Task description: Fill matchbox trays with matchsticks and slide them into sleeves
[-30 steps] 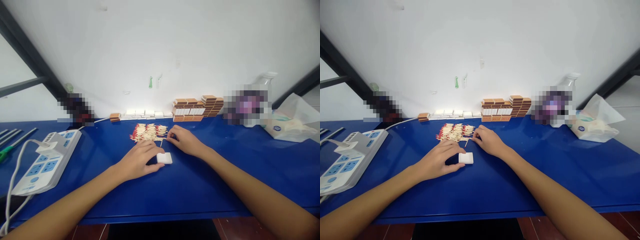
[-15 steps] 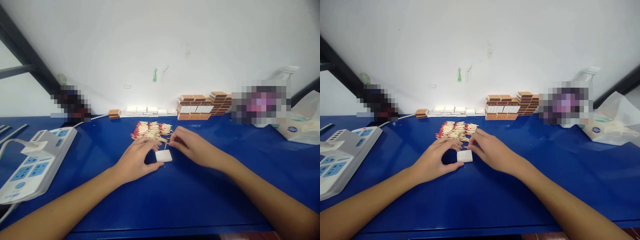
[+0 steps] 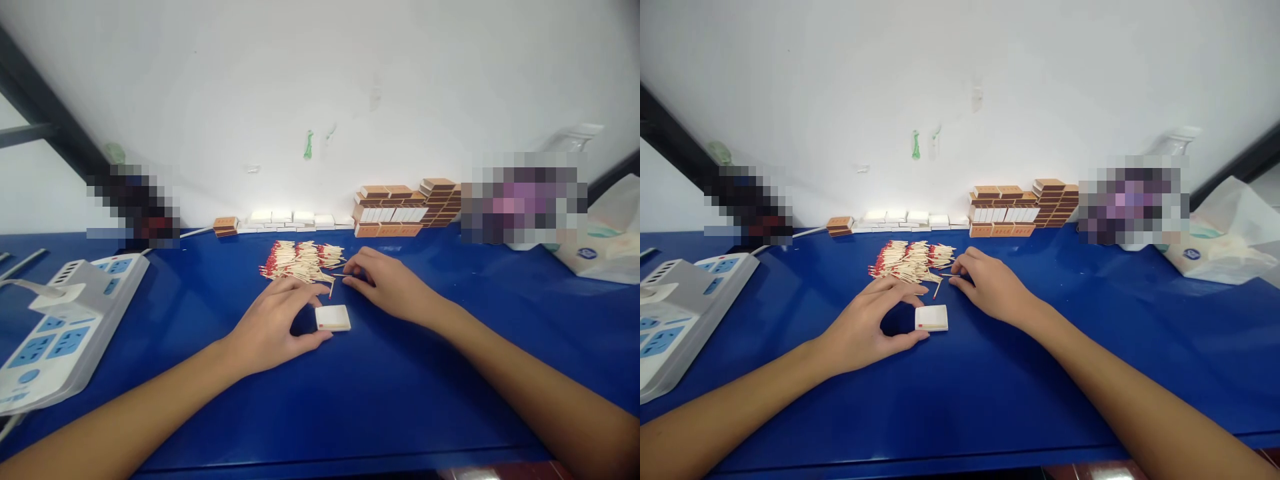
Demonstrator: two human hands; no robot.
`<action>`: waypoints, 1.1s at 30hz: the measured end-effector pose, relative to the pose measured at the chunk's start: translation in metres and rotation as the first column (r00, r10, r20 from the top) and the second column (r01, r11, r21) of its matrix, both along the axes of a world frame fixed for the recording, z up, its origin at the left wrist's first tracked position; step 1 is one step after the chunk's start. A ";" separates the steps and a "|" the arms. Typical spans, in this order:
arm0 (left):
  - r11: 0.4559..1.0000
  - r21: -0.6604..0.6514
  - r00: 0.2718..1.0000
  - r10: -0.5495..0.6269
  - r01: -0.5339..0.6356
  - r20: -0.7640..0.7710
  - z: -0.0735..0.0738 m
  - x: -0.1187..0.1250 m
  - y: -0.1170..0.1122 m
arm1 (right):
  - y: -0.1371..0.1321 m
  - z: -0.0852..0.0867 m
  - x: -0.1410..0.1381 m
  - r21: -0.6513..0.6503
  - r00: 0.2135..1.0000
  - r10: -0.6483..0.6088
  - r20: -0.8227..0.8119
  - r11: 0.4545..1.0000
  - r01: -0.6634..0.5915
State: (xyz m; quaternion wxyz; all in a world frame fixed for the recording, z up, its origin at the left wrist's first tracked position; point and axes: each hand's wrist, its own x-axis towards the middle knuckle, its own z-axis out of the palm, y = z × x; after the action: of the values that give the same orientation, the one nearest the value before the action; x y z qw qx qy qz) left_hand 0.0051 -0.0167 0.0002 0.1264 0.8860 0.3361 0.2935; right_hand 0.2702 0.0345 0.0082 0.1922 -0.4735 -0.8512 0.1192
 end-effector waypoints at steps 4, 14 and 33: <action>0.999 0.006 0.999 0.037 -0.037 0.003 -0.001 0.002 0.000 | 0.009 -0.005 0.004 -0.036 1.000 -0.010 0.024 0.999 0.011; 0.996 0.035 0.996 0.087 -0.087 0.014 -0.003 0.000 0.001 | -0.030 0.020 -0.018 -0.163 0.964 0.249 -0.095 0.951 -0.262; 0.997 0.028 0.997 0.072 -0.071 -0.009 0.000 0.002 -0.001 | 0.004 0.004 -0.033 -0.057 0.993 -0.068 0.100 0.996 0.074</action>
State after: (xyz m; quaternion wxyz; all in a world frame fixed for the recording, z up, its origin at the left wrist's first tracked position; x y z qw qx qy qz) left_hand 0.0069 -0.0178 -0.0003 0.1020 0.8765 0.3642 0.2979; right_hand 0.2376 0.0389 0.0120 0.1400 -0.5146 -0.8381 0.1148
